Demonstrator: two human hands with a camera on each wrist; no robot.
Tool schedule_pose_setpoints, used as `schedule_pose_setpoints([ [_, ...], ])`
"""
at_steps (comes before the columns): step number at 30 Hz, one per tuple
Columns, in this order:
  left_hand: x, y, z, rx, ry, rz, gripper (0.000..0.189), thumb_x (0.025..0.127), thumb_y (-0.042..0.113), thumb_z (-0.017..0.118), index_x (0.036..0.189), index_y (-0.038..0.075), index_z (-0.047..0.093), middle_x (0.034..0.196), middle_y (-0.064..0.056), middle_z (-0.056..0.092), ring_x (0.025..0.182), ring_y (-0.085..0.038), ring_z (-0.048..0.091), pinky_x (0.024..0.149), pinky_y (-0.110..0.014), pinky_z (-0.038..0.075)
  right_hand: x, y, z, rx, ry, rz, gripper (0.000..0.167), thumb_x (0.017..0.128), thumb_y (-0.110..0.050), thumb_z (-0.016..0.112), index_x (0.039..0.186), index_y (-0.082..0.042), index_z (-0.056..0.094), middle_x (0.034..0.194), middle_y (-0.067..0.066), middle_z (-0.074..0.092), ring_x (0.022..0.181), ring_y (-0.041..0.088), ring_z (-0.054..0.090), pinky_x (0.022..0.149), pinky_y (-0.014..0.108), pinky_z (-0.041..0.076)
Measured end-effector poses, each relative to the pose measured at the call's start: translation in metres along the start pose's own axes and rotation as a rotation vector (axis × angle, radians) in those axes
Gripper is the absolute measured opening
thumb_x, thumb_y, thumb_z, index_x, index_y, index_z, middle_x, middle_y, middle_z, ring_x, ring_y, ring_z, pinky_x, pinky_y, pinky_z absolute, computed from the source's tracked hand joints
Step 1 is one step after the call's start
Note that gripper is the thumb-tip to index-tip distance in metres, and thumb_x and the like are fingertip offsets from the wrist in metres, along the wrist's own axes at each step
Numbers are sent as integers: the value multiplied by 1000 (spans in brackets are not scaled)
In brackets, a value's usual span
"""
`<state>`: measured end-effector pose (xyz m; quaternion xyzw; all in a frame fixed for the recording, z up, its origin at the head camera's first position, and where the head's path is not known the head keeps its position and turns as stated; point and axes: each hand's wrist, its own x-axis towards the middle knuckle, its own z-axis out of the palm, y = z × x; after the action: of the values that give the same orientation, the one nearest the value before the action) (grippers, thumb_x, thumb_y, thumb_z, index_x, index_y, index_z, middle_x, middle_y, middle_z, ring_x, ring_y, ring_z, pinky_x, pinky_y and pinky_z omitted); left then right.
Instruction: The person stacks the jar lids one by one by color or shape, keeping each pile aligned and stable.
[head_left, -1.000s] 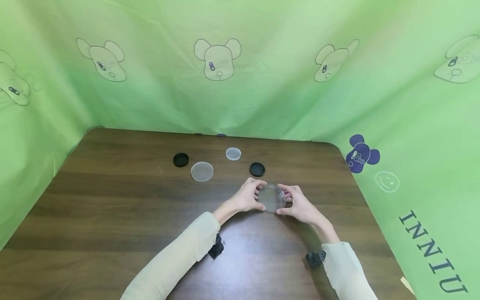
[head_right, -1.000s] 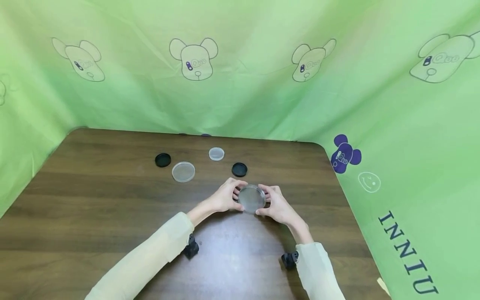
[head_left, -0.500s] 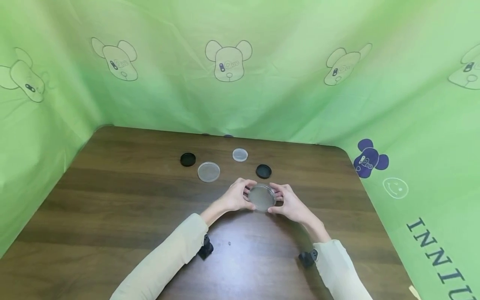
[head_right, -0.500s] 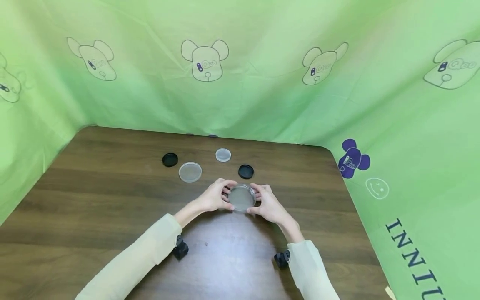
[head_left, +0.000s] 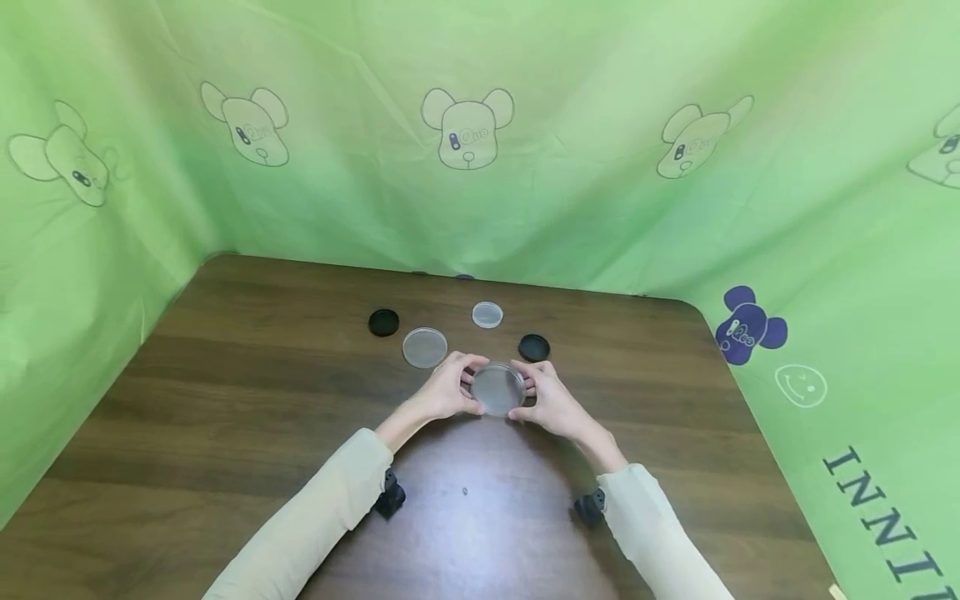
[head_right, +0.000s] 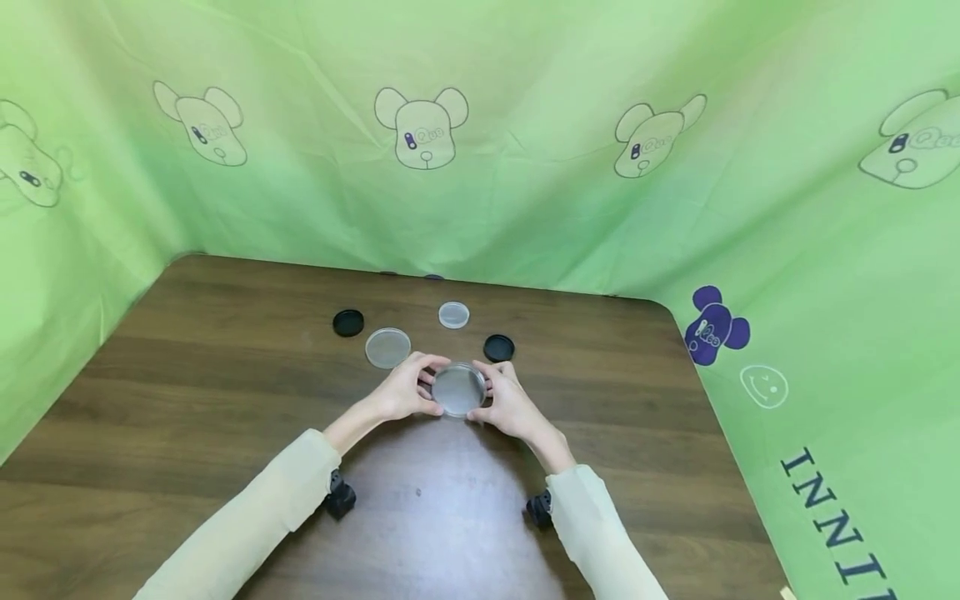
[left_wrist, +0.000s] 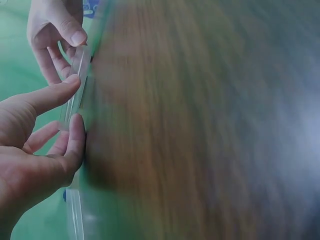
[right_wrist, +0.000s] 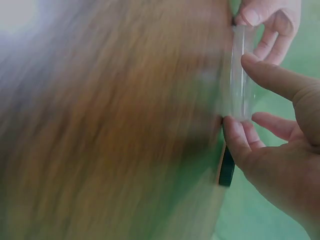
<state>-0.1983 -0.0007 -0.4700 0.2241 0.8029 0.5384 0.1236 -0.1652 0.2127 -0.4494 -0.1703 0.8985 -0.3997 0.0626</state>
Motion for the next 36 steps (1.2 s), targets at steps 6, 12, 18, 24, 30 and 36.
schedule_pose_setpoints([
  [6, -4, -5, -11, -24, 23, 12, 73, 64, -14, 82, 130, -4, 52, 118, -20, 46, 99, -30, 58, 76, -24, 55, 13, -3, 8, -21, -2, -15, 76, 72, 3, 81, 136, 13, 42, 116, 25, 38, 99, 33, 55, 86, 42, 51],
  [12, -7, -9, -16, -3, 49, 42, 73, 64, -13, 82, 130, -4, 53, 115, -19, 46, 95, -27, 58, 73, -23, 55, 20, -4, 11, -10, -16, -44, 75, 72, 3, 81, 136, 14, 43, 115, 26, 38, 99, 34, 55, 86, 41, 51],
  [18, -4, -2, -13, 55, 60, -60, 78, 65, -13, 81, 135, -2, 50, 123, -19, 43, 102, -31, 55, 76, -24, 53, 21, -5, 11, -23, 7, -66, 74, 72, 0, 81, 135, 13, 44, 114, 25, 38, 94, 30, 56, 83, 35, 51],
  [24, -4, 0, -11, 101, 68, -94, 80, 67, -10, 82, 139, 1, 47, 129, -18, 41, 105, -28, 52, 80, -26, 52, 26, -7, 14, -73, -8, -9, 77, 72, 3, 80, 138, 13, 41, 121, 29, 37, 98, 33, 56, 87, 41, 50],
  [30, -5, 0, -11, 177, 74, -79, 80, 68, -5, 83, 139, -2, 47, 128, -19, 43, 106, -28, 48, 83, -29, 50, 27, -12, 14, -139, -20, 11, 77, 73, 0, 81, 138, 12, 42, 120, 27, 38, 100, 32, 56, 86, 39, 51],
  [36, -7, 2, -12, 212, 77, -68, 77, 69, -3, 83, 137, -4, 48, 125, -19, 45, 106, -30, 46, 83, -29, 51, 27, -10, 15, -129, -5, -26, 75, 73, -2, 81, 136, 13, 44, 116, 27, 40, 97, 33, 57, 85, 40, 51],
])
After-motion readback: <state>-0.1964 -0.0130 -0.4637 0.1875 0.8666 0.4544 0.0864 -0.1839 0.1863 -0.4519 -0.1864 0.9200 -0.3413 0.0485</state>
